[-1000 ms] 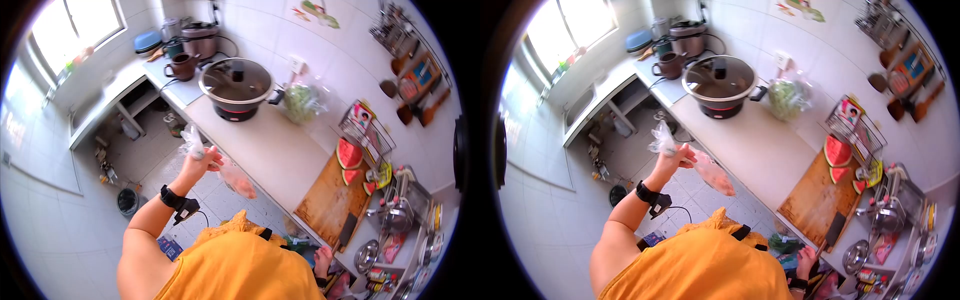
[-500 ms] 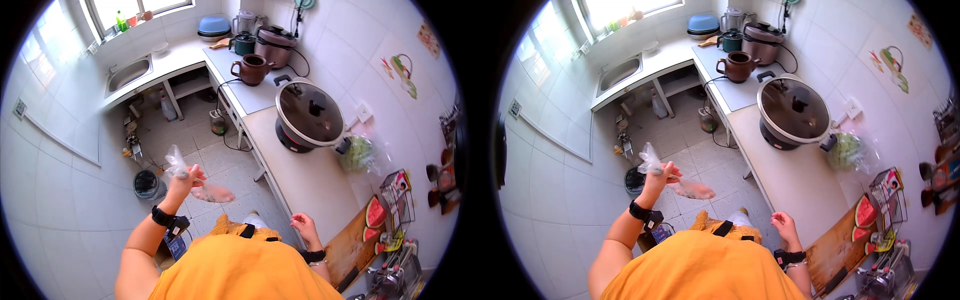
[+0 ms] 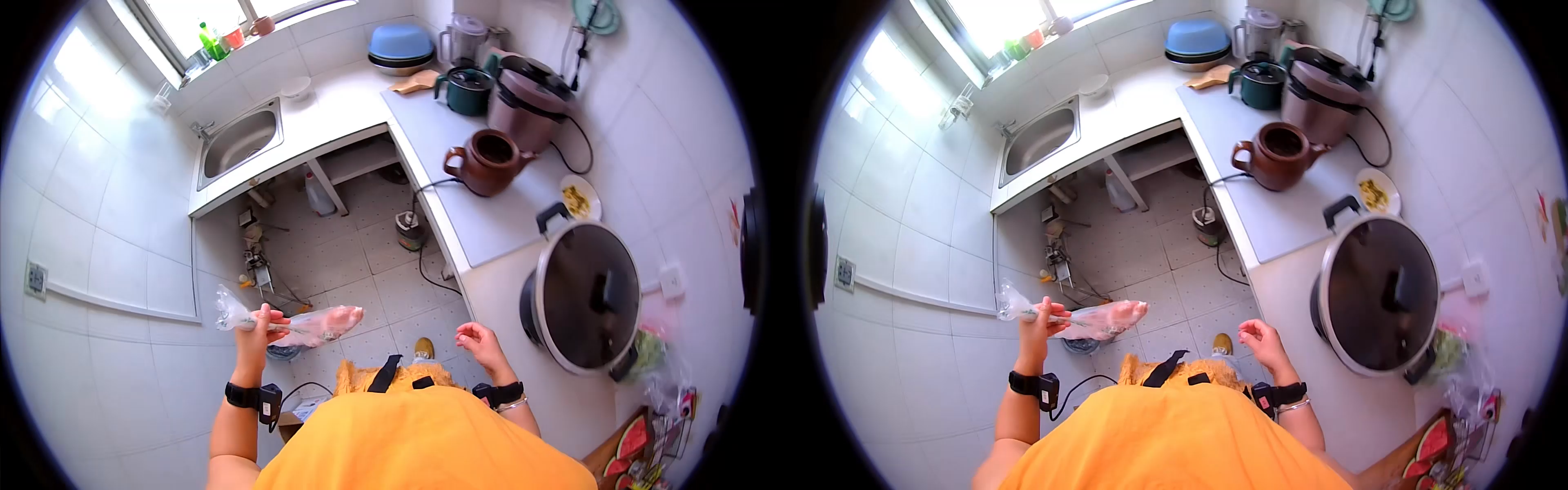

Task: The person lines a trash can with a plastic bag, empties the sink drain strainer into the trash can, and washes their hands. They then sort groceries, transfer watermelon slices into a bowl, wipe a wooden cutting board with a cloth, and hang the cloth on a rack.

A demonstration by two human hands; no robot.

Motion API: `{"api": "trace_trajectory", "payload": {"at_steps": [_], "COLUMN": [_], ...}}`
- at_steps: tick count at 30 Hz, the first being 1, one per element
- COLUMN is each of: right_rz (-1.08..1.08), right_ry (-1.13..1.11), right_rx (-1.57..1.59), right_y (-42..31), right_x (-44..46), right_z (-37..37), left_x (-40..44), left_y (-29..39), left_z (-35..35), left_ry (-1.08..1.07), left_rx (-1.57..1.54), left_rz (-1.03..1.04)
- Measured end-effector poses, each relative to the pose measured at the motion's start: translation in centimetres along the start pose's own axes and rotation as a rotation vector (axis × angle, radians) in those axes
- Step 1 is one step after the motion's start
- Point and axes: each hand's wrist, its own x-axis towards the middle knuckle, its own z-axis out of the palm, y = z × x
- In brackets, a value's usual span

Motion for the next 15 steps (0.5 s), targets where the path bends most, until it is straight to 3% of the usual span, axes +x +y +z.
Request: {"api": "trace_trajectory", "payload": {"at_steps": [7, 11, 15], "right_rz": [-0.084, -0.159, -0.341], "right_ry": [-0.138, -0.187, -0.116], "right_rx": [-0.145, -0.36, -0.607], "right_y": [-7.0, -11.5, -18.4], "right_x": [16.8, 26.6, 37.5], "right_z": [5.1, 7.6, 8.9], "left_x": [11.7, 18.7, 24.6], "left_y": [3.6, 5.3, 7.8], "left_z": [-2.0, -3.9, -5.3], "left_ry": [0.061, -0.047, -0.01], "left_rx": [-0.019, -0.032, -0.018], "left_rz": [0.056, 0.07, 0.044]}}
